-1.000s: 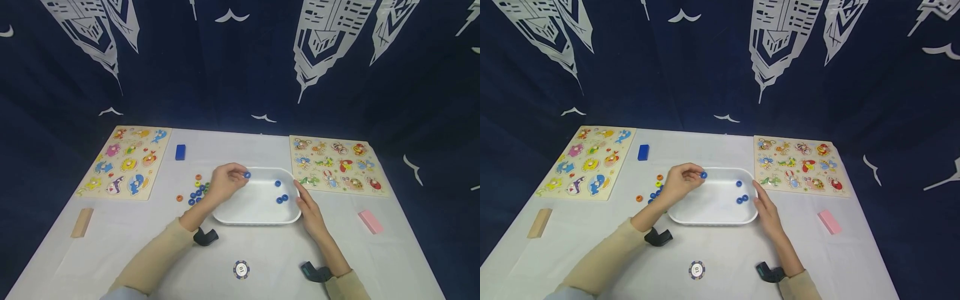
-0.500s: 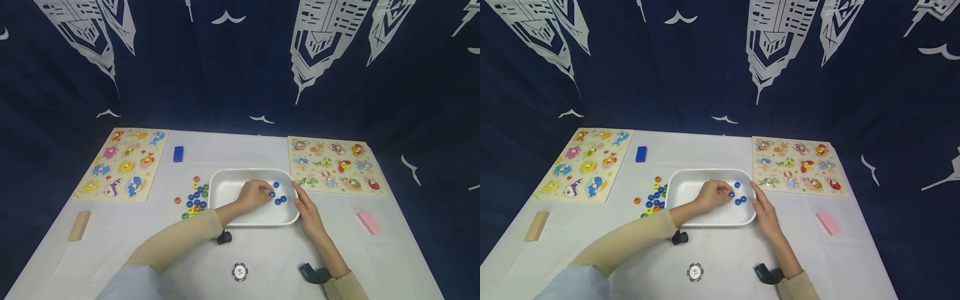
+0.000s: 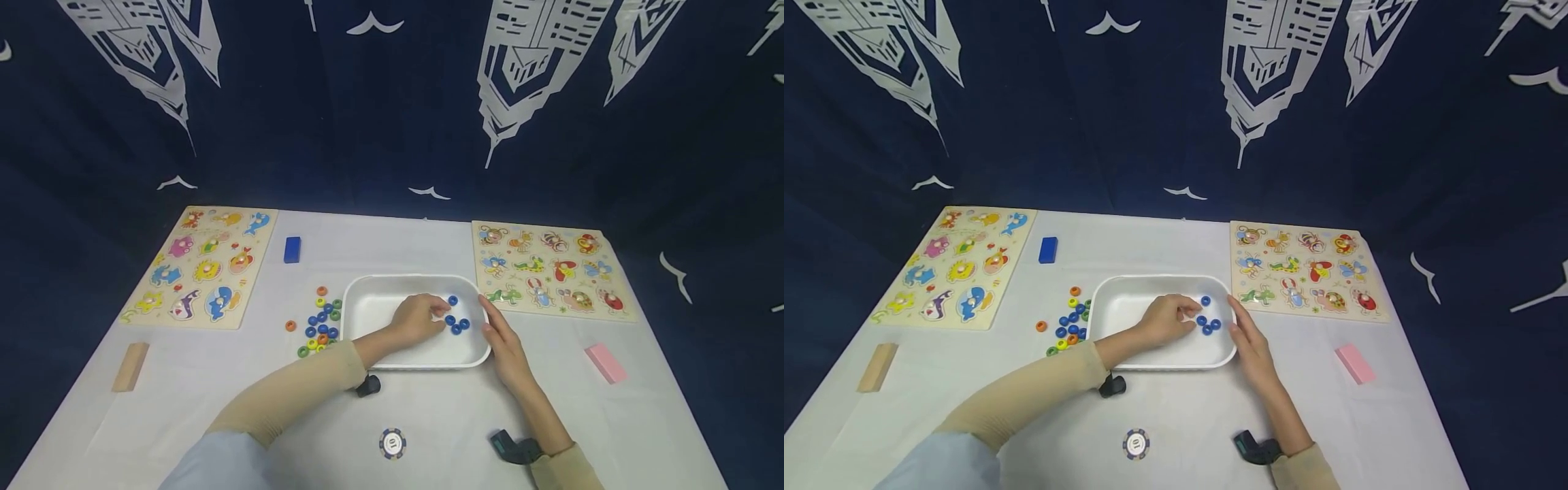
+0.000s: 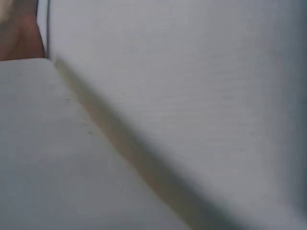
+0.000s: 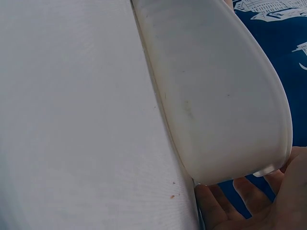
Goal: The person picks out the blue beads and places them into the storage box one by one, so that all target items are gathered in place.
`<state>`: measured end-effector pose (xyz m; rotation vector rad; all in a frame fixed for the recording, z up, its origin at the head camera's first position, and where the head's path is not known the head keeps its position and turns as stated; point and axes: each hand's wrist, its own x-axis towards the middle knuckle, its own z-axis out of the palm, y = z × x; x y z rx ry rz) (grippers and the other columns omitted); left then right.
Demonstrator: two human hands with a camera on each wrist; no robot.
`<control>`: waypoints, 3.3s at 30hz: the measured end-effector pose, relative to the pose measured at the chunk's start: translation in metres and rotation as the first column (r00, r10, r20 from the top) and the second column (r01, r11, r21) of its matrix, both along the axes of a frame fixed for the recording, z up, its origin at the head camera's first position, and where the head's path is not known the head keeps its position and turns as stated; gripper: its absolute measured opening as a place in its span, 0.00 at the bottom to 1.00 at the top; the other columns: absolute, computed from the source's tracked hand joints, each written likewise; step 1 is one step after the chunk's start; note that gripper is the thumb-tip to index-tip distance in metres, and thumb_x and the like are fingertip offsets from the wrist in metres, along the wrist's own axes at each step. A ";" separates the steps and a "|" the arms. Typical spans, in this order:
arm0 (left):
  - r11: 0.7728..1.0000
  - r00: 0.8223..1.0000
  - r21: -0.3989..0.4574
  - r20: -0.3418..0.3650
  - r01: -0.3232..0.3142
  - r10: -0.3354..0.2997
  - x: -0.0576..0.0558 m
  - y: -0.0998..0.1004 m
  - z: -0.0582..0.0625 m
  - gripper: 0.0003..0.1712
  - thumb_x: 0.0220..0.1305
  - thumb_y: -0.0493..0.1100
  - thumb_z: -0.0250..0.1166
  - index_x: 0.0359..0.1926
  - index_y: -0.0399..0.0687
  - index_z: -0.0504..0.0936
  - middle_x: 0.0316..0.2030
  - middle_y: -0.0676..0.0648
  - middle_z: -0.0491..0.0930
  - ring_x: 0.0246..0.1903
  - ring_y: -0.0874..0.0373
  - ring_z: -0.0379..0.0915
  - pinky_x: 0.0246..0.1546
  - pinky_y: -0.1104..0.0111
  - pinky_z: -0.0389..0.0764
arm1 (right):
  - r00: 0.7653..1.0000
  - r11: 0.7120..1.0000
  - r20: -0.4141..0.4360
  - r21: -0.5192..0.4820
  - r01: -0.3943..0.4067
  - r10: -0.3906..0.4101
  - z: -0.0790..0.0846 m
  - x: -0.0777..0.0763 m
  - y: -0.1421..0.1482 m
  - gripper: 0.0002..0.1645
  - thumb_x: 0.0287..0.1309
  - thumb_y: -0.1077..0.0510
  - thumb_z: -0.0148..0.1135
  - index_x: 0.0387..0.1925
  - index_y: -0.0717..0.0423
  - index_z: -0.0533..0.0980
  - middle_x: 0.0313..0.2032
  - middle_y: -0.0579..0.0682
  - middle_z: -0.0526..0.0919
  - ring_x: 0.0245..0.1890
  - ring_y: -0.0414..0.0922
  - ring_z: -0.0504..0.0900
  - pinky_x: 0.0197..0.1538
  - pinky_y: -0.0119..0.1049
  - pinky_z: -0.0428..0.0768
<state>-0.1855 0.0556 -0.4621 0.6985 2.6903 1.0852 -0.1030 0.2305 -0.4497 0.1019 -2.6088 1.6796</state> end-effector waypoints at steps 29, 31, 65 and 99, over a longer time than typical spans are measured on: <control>0.810 0.877 0.353 0.071 -0.468 0.475 0.048 -0.218 -0.015 0.16 0.47 0.39 0.67 0.41 0.47 0.79 0.44 0.51 0.74 0.51 0.56 0.65 0.56 0.56 0.62 | 1.000 1.000 -0.012 -0.016 0.017 -0.017 -0.033 -0.009 0.014 0.26 0.66 0.53 0.37 0.64 0.32 0.53 0.67 0.43 0.51 0.67 0.42 0.49 0.65 0.45 0.52; 0.818 0.883 0.346 0.077 -0.459 0.462 0.048 -0.220 -0.020 0.16 0.47 0.39 0.67 0.41 0.47 0.79 0.44 0.50 0.74 0.51 0.55 0.65 0.57 0.55 0.61 | 1.000 1.000 -0.017 -0.016 0.015 -0.015 -0.034 -0.009 0.014 0.26 0.66 0.53 0.37 0.64 0.32 0.53 0.67 0.43 0.51 0.67 0.42 0.49 0.65 0.46 0.52; 0.882 0.979 0.432 0.012 -0.189 0.204 0.024 -0.085 0.044 0.11 0.44 0.36 0.69 0.32 0.49 0.80 0.30 0.53 0.80 0.28 0.64 0.74 0.36 0.68 0.77 | 1.000 1.000 0.006 0.005 0.018 -0.018 -0.029 -0.008 0.015 0.26 0.66 0.53 0.37 0.65 0.36 0.53 0.67 0.43 0.51 0.67 0.45 0.48 0.65 0.48 0.52; 0.994 0.986 0.105 -0.166 0.007 0.011 0.024 -0.021 0.034 0.21 0.44 0.46 0.69 0.43 0.55 0.79 0.36 0.56 0.77 0.34 0.65 0.71 0.34 0.76 0.71 | 1.000 0.999 -0.018 0.046 0.012 -0.011 -0.031 -0.010 0.015 0.26 0.66 0.51 0.36 0.64 0.30 0.52 0.67 0.38 0.52 0.67 0.45 0.49 0.65 0.51 0.53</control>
